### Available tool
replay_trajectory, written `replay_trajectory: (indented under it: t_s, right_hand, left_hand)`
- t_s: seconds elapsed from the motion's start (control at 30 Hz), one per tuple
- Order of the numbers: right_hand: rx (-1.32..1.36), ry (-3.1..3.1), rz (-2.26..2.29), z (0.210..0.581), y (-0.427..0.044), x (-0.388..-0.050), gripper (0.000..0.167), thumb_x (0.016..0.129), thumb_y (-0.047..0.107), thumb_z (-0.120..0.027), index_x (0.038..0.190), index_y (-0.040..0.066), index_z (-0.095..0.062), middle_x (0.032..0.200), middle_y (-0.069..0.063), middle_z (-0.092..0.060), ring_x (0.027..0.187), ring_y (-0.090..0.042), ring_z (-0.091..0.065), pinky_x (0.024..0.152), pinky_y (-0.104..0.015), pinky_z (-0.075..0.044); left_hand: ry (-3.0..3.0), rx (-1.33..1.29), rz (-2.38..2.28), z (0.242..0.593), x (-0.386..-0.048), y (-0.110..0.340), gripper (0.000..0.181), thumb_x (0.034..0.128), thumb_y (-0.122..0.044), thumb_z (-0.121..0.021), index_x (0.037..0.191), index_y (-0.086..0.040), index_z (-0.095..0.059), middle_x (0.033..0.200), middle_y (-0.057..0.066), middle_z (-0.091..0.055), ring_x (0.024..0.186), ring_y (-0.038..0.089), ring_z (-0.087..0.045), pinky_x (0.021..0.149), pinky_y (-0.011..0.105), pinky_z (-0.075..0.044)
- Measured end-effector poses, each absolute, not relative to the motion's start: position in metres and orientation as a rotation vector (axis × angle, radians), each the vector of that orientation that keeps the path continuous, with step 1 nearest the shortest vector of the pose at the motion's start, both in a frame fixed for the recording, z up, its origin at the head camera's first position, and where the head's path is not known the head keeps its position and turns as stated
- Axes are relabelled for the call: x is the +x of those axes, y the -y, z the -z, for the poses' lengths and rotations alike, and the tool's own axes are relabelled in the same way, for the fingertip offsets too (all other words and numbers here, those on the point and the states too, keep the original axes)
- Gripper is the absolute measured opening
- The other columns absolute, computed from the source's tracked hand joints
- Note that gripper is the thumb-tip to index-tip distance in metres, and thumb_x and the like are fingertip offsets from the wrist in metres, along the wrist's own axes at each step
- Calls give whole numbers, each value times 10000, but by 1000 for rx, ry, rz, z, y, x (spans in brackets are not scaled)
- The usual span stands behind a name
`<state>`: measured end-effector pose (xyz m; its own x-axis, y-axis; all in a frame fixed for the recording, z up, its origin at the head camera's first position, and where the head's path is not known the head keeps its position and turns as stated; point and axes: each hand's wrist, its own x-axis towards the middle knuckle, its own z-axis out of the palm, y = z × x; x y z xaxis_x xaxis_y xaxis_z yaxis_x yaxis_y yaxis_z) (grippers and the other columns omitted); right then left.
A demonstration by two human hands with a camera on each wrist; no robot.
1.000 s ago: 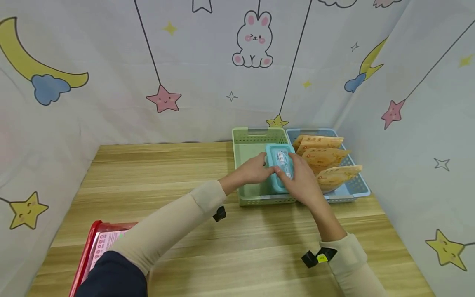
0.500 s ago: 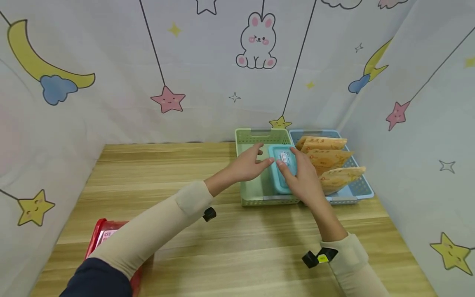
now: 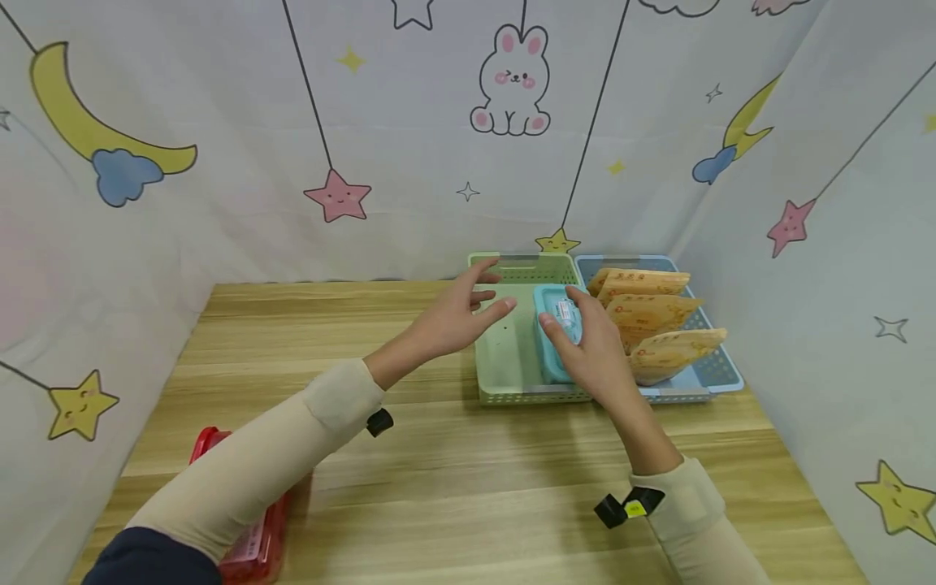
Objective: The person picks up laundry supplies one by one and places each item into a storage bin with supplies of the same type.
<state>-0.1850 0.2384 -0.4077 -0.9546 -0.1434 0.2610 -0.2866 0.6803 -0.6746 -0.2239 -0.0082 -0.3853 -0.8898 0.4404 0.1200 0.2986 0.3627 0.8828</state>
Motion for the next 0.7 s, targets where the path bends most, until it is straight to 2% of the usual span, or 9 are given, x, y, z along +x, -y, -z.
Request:
replay_trajectory:
  t_s: [0.1,0.33,0.5,0.7]
  right_hand:
    - [360,2699,-1140,409,-237,-185,790,1076,553,-554,1648,55,-335,1656,-193,-381,1507,-415,-381,1151,-681,-363]
    - [390,2668,-1158,409,-230,-186,756,1069,527,-589,1630,68,-376,1628,-170,-430,1450,-402,-455,1065,-643,-471]
    - [402,2661,-1170,408,-226,-186,749,1067,518,-599,1622,61,-390,1614,-175,-447,1440,-412,-465,1053,-633,-487]
    - [428,2632,-1192,409,-223,-188,718,1072,484,-610,1597,36,-414,1587,-182,-474,1425,-411,-474,1065,-613,-488]
  left_hand:
    - [-2479,675,-1567,385,-222,16,785,1063,-478,-629,1696,-229,-236,1621,101,-452,1455,304,-508,1197,437,-407]
    - [-2509,636,-1576,389,-224,32,760,1064,-479,-628,1681,-201,-280,1606,81,-465,1456,298,-508,1158,450,-454]
    - [-2521,592,-1630,391,-227,41,738,1070,-443,-633,1667,-156,-309,1585,122,-489,1435,337,-529,1128,463,-485]
    - [-2524,582,-1640,390,-227,48,728,1074,-415,-637,1662,-132,-313,1574,132,-500,1416,324,-550,1124,442,-489]
